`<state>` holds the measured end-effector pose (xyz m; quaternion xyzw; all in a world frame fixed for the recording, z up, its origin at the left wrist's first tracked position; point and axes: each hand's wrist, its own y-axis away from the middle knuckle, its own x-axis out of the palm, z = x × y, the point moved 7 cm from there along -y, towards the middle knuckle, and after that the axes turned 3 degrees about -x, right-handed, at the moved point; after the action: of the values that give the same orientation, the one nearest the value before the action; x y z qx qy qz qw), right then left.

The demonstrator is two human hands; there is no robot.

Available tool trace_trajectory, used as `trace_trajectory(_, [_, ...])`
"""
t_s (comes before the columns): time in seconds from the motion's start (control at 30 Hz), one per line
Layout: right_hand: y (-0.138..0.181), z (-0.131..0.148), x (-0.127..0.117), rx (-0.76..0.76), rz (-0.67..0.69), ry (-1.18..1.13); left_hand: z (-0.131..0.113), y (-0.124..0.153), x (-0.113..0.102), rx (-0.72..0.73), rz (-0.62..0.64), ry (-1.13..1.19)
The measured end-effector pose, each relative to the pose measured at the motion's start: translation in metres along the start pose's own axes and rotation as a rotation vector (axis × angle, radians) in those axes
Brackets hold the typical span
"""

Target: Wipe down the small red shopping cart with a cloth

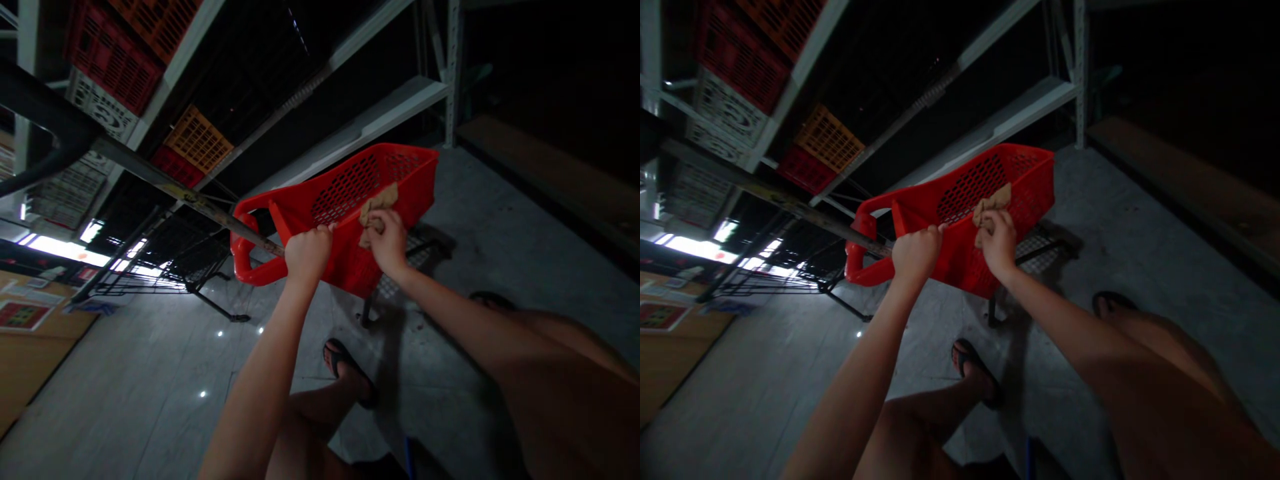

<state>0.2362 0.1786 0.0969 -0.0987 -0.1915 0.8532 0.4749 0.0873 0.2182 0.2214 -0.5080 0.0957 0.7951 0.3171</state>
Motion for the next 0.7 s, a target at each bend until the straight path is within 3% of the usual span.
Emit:
trace_trajectory(0.1, [0.048, 0.036, 0.032, -0.050, 0.253, -0.116, 0.002, -0.001, 0.000, 0.006, 0.002, -0.008])
trace_trajectory(0.2, [0.076, 0.053, 0.051, -0.044, 0.470, -0.182, 0.004, 0.000, -0.001, 0.005, 0.015, -0.022])
trace_trajectory(0.33, [0.080, 0.057, 0.049, -0.013, 0.434, -0.187, 0.005, 0.005, -0.004, -0.030, 0.030, -0.022])
trace_trajectory(0.5, [0.087, 0.049, 0.045, -0.108, 0.462, -0.154, 0.004, 0.012, -0.005, -0.064, 0.001, 0.007])
trace_trajectory(0.7, [0.108, 0.007, 0.032, -0.305, 0.815, 0.063, 0.007, 0.015, -0.003, -0.086, -0.039, 0.022])
